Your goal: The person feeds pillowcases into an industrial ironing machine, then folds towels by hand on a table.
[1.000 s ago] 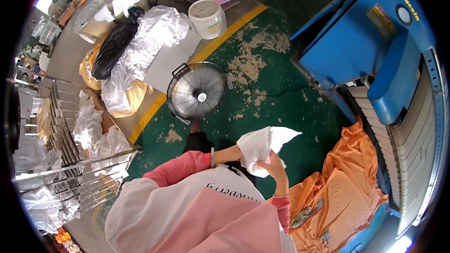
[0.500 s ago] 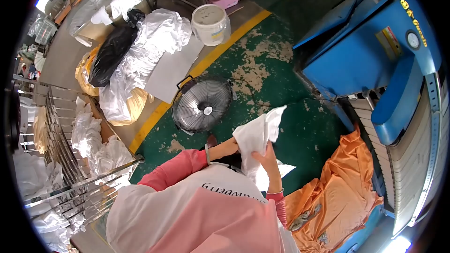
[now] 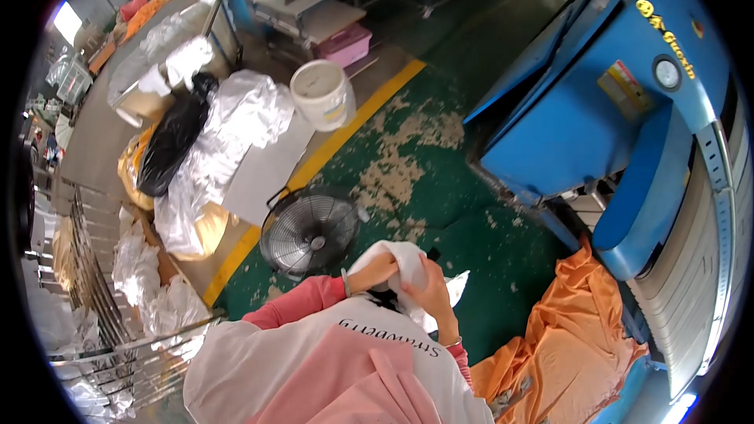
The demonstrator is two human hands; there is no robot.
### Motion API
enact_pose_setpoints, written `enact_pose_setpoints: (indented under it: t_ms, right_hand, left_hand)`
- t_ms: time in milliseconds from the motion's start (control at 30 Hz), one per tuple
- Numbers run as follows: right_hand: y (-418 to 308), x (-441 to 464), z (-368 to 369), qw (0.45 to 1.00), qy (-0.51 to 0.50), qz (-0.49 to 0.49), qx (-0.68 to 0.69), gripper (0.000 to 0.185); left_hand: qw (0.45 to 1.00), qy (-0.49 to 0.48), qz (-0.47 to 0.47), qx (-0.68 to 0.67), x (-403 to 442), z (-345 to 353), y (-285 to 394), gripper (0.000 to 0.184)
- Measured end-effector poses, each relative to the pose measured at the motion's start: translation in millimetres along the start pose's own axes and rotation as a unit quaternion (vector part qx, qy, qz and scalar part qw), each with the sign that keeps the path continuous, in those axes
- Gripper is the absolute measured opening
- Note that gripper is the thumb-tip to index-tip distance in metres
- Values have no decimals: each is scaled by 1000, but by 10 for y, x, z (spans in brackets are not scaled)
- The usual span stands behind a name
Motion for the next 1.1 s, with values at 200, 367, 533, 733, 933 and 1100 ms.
enact_pose_setpoints:
  t_ms: [200,367,533,733,933,1100]
  right_hand:
    - [517,656,-728,996,-74,1,41,88]
    - [674,1447,-627,989,-98,-112,22,102]
    - [692,2561,-251,980,-152,-118,40,101]
    - [1096,4170,-52,984,-139,-114,13,104]
    - [1211,6114,-512,989,-18,-101,-106,86]
    - [1786,7677,-912,995,79,-46,27,49]
  left_hand:
    - [993,-63,-7,-102,844,560,271,40]
    - [982,-21,-41,-185,1454,298,558,57]
    - [958,81,1,-274,2174,-342,837,42]
    - [1000,12,-2,25,3745,-1096,805,36]
    - [968,-83,76,223,5681,-1554,1385,29]
    - [978,-46,134,153,7208,-1915,2116,29]
Point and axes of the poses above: each hand's wrist, its own x-axis towards the middle knuckle, its own z-axis out of the palm, y = z × x, the point moved 7 cm from there along x, towards the middle knuckle, and after that the axes turned 9 degrees about y, right-handed, at the moved point
